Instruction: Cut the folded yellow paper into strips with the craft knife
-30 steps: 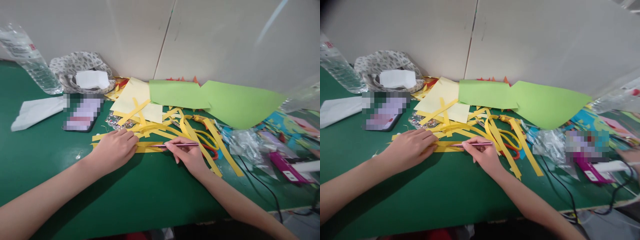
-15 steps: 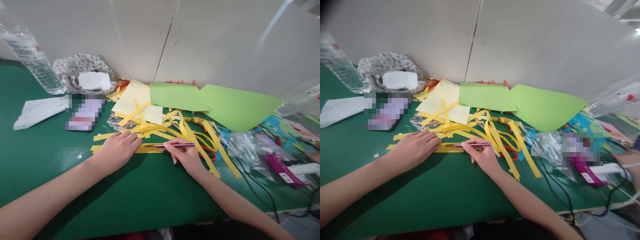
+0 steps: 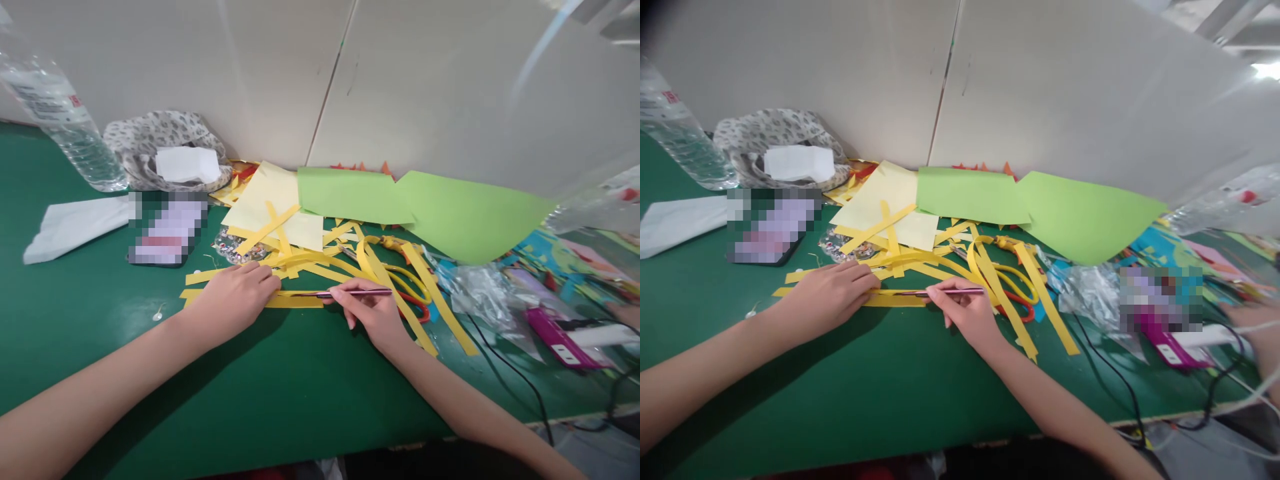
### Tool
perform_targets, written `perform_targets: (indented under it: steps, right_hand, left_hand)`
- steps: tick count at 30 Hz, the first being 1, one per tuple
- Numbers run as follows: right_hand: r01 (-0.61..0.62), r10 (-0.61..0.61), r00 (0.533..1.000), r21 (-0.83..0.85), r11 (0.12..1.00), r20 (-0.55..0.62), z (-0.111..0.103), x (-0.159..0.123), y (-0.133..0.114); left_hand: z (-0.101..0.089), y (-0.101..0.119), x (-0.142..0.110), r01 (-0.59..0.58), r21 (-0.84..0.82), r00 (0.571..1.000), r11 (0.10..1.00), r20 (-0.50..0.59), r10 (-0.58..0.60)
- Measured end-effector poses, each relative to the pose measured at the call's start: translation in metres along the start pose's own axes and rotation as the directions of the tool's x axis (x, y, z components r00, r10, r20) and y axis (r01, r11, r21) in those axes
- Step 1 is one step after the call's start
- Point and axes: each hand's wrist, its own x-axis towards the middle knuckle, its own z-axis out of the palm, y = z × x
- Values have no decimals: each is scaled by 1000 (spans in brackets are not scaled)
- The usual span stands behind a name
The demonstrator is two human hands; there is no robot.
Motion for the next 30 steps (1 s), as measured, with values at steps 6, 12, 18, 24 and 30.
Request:
perform_targets:
  steps: [6, 12, 18, 24, 30]
  right_hand:
    - [14, -14, 1000, 32, 999, -10, -7, 0, 4]
    - [72, -71, 997, 26, 997, -35, -20, -1, 12]
    - [112, -109, 992, 41, 993, -61, -25, 0, 18]
    - [106, -104, 993, 38, 994, -58, -29, 0, 24]
    - [98, -87, 984, 67, 993, -156, -33, 1, 22]
  left_hand:
    - [-2, -2, 1, 18, -62, 1000, 998, 0, -18]
    - [0, -2, 0, 28, -91, 1000, 995, -10, -29]
    - [1, -1, 0, 35, -67, 999, 997, -24, -37]
    - [0, -1, 1, 53, -65, 999, 996, 2, -53]
    - [-2, -1, 1, 54, -74, 999, 996, -1, -55]
